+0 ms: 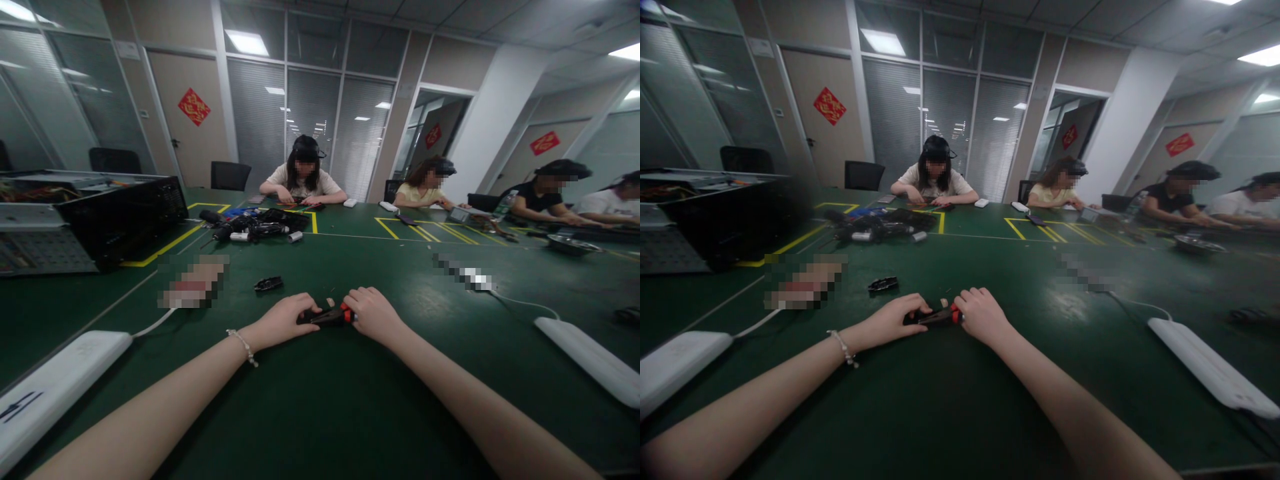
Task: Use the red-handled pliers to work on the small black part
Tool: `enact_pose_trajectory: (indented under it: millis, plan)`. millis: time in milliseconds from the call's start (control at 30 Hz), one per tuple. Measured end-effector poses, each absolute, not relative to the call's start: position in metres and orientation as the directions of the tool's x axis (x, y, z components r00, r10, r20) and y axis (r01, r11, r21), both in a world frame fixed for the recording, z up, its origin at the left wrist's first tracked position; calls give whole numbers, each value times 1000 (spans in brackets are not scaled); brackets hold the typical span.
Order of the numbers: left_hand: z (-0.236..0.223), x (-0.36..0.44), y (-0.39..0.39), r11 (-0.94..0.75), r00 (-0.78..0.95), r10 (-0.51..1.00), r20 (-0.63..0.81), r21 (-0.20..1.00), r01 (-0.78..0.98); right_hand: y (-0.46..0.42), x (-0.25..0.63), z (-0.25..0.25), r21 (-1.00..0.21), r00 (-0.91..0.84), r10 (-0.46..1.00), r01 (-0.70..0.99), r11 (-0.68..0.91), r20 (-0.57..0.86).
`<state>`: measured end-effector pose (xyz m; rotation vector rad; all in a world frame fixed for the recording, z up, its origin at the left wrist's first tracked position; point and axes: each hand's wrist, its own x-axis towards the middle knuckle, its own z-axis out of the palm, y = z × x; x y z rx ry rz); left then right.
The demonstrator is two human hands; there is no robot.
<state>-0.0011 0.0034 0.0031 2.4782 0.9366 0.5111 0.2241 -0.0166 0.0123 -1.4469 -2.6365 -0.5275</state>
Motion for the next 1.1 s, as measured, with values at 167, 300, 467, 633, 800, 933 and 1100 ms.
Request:
enact_pose_trajectory:
  millis: [167, 300, 467, 633, 800, 933, 1100]
  plan:
    - [3, -1, 4, -675, 703, 690, 174, 506, 538, -16, 223, 12, 262, -553, 799, 828, 495, 237]
    - [0, -1, 5, -697, 709, 676, 198, 483, 530, -16, 225, 13, 259, -545, 806, 832, 490, 229]
    - [0, -2, 6, -711, 711, 669, 218, 467, 526, -17, 225, 13, 254, -546, 807, 832, 493, 224]
    - [1, -1, 5, -698, 708, 678, 197, 475, 536, -16, 224, 10, 252, -544, 808, 834, 491, 224]
    - [1, -1, 5, -688, 707, 684, 180, 480, 544, -15, 224, 11, 243, -541, 812, 836, 492, 217]
    - [2, -1, 5, -680, 704, 691, 164, 479, 555, -15, 225, 11, 234, -537, 817, 839, 491, 210]
    - [2, -1, 4, -685, 704, 686, 184, 492, 538, -15, 224, 11, 236, -535, 816, 841, 488, 218]
